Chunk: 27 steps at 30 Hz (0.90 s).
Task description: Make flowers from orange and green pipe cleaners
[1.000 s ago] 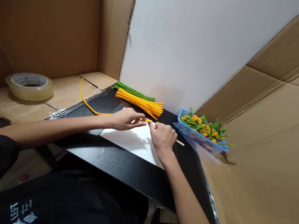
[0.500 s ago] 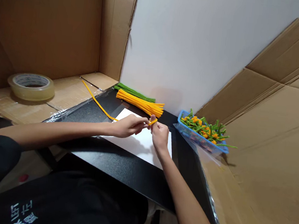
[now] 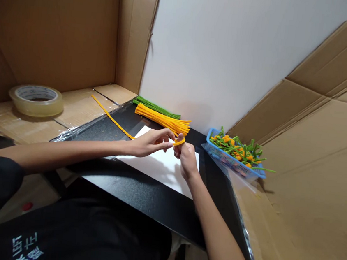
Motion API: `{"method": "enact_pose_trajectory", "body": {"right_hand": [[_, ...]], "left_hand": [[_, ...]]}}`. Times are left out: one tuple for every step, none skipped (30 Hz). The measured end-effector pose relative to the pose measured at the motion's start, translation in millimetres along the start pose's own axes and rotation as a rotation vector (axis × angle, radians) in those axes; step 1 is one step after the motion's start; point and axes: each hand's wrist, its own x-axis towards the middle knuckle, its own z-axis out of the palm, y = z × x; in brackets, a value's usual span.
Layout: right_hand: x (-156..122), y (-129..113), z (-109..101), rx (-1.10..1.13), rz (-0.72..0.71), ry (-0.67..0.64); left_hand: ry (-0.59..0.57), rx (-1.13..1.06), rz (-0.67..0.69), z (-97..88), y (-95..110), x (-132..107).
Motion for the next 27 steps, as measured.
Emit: {"method": "enact_pose_trajectory", "body": {"right_hand": [[0.0, 0.4, 0.0, -0.014, -0.005, 0.007], [0.1, 1.1, 0.3, -0.028, -0.011, 0.012], [0.1, 2.0, 0.7, -0.039, -0.017, 0.014], [0.2, 3.1, 1.3, -0.045, -0.020, 0.015], [0.3, 4.3, 1.8, -0.043, -0.020, 0.018], [0.4, 5.6, 2.2, -0.035, -0.018, 0.022], [0.5, 6.7, 2.6, -0.024, -0.013, 0.024], [0.5, 7.6, 2.8, -0.013, -0.007, 0.023], [0.5, 7.9, 2.8, -0.007, 0.001, 0.016], [0.5, 7.8, 2.6, -0.004, 0.008, 0.000], [0.3, 7.2, 2.2, -0.002, 0.013, -0.020], [0.1, 6.1, 1.7, 0.001, 0.016, -0.041], [-0.1, 4.8, 1.1, 0.006, 0.019, -0.059], [-0.4, 3.3, 0.5, 0.010, 0.021, -0.073], [-0.6, 1.8, -0.1, 0.012, 0.025, -0.085], [-0.8, 0.5, -0.7, 0.011, 0.029, -0.094], [-1.0, -0.5, -1.3, 0.004, 0.033, -0.104], [-1.1, -1.1, -1.7, -0.004, 0.036, -0.116], [-1.1, -1.4, -2.1, -0.013, 0.037, -0.129], [-1.1, -1.2, -2.5, -0.022, 0.037, -0.143], [-0.9, -0.7, -2.9, -0.029, 0.037, -0.159], [-0.8, 0.0, -3.3, -0.033, 0.039, -0.175], [-0.6, 1.0, -3.7, -0.032, 0.043, -0.188], [-0.4, 2.0, -4.3, -0.029, 0.047, -0.199], [-0.2, 2.9, -4.9, -0.029, 0.050, -0.212], [-0.2, 3.5, -5.5, -0.035, 0.052, -0.225], [-0.3, 3.8, -6.1, -0.048, 0.054, -0.239]], "left_hand": [[0.032, -0.014, 0.007, 0.9, 0.7, 0.0], [0.054, -0.030, 0.011, 1.7, 1.5, 0.1], [0.060, -0.049, 0.008, 2.4, 2.2, 0.1], [0.057, -0.068, 0.002, 3.0, 2.7, 0.2], [0.049, -0.085, -0.006, 3.4, 2.9, 0.3], [0.044, -0.100, -0.011, 3.8, 2.7, 0.4], [0.046, -0.111, -0.015, 4.0, 2.0, 0.6], [0.057, -0.120, -0.019, 4.2, 0.9, 1.0], [0.074, -0.130, -0.023, 4.1, -0.5, 1.6], [0.092, -0.143, -0.031, 4.0, -2.1, 2.4], [0.107, -0.159, -0.044, 3.7, -3.7, 3.3], [0.120, -0.178, -0.060, 3.2, -5.1, 4.4], [0.130, -0.196, -0.077, 2.7, -6.1, 5.4], [0.134, -0.215, -0.093, 2.2, -6.6, 6.4], [0.134, -0.237, -0.106, 1.7, -6.8, 7.4], [0.132, -0.262, -0.116, 1.2, -6.6, 8.1], [0.128, -0.287, -0.125, 0.7, -6.3, 8.8], [0.125, -0.311, -0.135, 0.3, -5.8, 9.2], [0.123, -0.330, -0.144, -0.1, -5.3, 9.5], [0.120, -0.339, -0.152, -0.6, -4.9, 9.7], [0.115, -0.334, -0.157, -1.1, -4.5, 9.8], [0.106, -0.317, -0.156, -1.8, -4.3, 9.7], [0.095, -0.286, -0.151, -2.5, -4.2, 9.5], [0.083, -0.245, -0.141, -3.3, -4.1, 9.4], [0.075, -0.200, -0.128, -4.1, -4.2, 9.2], [0.072, -0.157, -0.114, -4.8, -4.4, 9.1], [0.073, -0.122, -0.098, -5.5, -4.7, 9.1]]}}
